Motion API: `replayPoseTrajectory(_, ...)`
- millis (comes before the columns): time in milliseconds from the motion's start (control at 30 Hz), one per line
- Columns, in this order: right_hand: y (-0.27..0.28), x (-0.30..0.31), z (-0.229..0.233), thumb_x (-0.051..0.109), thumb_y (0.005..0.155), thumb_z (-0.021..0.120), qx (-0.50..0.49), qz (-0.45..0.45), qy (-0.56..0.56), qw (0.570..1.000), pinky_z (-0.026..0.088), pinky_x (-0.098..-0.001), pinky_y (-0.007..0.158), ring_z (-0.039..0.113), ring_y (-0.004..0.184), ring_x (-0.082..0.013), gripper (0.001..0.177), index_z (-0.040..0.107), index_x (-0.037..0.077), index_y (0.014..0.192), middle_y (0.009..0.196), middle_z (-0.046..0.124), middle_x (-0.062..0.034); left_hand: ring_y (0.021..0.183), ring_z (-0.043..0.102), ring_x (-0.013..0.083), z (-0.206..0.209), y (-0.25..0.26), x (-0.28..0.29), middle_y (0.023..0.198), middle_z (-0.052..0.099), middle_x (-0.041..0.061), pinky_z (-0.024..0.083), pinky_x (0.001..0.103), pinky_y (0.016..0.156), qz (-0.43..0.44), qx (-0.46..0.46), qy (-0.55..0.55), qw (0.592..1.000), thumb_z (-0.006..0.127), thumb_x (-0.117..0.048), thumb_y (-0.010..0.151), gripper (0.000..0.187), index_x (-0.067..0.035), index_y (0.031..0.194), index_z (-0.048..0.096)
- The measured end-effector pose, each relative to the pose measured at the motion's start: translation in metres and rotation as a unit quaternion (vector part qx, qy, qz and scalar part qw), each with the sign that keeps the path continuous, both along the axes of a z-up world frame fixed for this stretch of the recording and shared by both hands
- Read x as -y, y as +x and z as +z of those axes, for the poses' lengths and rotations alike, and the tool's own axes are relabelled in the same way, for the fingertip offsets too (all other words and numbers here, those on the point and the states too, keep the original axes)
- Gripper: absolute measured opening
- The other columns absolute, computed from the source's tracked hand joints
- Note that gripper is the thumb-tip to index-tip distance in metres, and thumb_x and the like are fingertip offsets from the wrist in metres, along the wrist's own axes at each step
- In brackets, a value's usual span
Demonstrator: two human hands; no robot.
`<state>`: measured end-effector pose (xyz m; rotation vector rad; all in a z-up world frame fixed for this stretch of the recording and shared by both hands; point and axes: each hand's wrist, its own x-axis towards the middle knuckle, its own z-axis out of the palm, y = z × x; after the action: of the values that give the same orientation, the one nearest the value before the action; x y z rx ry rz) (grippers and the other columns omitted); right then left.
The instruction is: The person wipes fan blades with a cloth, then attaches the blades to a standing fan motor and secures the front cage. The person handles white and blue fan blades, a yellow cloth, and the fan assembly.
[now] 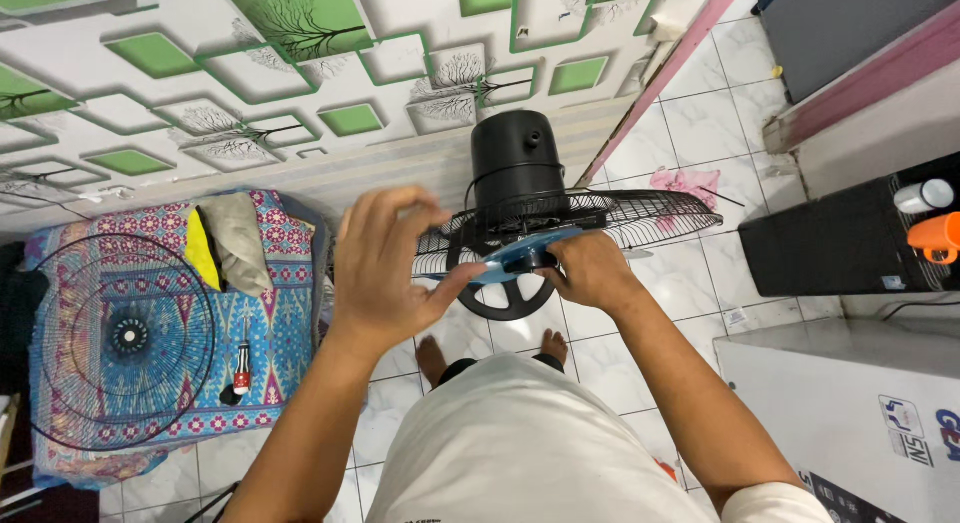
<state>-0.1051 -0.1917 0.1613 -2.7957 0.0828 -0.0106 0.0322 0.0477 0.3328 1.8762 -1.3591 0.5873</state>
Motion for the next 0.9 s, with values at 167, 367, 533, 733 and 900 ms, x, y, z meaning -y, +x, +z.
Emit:
replayPoseTrajectory(167, 0.005, -0.004, 0.009, 0.036, 0.081, 0.078, 0.004, 0.007, -0.031, 0.999, 0.052, -0.0484, 0.068, 0.067, 0.074, -0.0358, 0.031, 0.068, 0.006, 0.08, 0.073, 0.069, -0.0141, 0.098, 0.072, 0.0366, -0.006, 0.016, 0.017, 0.113, 0.072, 0.016, 0.052, 0.043, 0.077, -0.043, -0.056, 0.104, 0.992, 0.071, -0.022, 0.081, 0.048, -0.006, 0.125, 0.059)
replayPoseTrajectory(367, 0.006, -0.008, 0.011, 0.035, 0.077, 0.08, -0.033, -0.028, -0.033, 0.999, 0.054, -0.048, 0.067, 0.069, 0.079, -0.0361, 0.033, 0.071, 0.005, 0.088, 0.08, 0.071, -0.0155, 0.095, 0.071, 0.0326, -0.032, 0.022, 0.01, 0.115, 0.073, 0.015, 0.055, 0.043, 0.079, -0.126, -0.266, 0.17, 0.941, 0.065, 0.004, 0.082, 0.051, -0.008, 0.131, 0.062)
replayPoseTrajectory(533, 0.01, -0.003, 0.011, 0.036, 0.076, 0.082, -0.051, -0.035, -0.017, 0.998, 0.055, -0.0479, 0.07, 0.07, 0.082, -0.0352, 0.033, 0.073, 0.006, 0.088, 0.083, 0.072, -0.0146, 0.094, 0.069, 0.0373, -0.035, 0.021, 0.01, 0.114, 0.073, 0.016, 0.052, 0.045, 0.078, -0.118, -0.221, 0.15, 0.956, 0.071, -0.002, 0.087, 0.043, -0.007, 0.129, 0.064)
replayPoseTrajectory(733, 0.009, 0.001, 0.013, 0.037, 0.081, 0.08, -0.109, -0.037, -0.006, 0.993, 0.055, -0.0474, 0.07, 0.07, 0.079, -0.0348, 0.03, 0.075, 0.009, 0.091, 0.081, 0.073, -0.0131, 0.09, 0.075, 0.0287, -0.032, 0.017, 0.009, 0.114, 0.072, 0.015, 0.056, 0.04, 0.077, -0.136, -0.301, 0.15, 0.932, 0.066, 0.005, 0.085, 0.045, -0.006, 0.129, 0.062)
replayPoseTrajectory(900, 0.012, -0.005, 0.02, 0.037, 0.079, 0.08, -0.087, -0.032, -0.019, 0.995, 0.055, -0.0476, 0.071, 0.071, 0.082, -0.0335, 0.03, 0.074, 0.009, 0.089, 0.084, 0.074, -0.0113, 0.093, 0.073, 0.031, -0.032, 0.013, 0.009, 0.115, 0.072, 0.015, 0.056, 0.041, 0.079, -0.135, -0.284, 0.135, 0.94, 0.068, 0.003, 0.086, 0.044, -0.006, 0.129, 0.062)
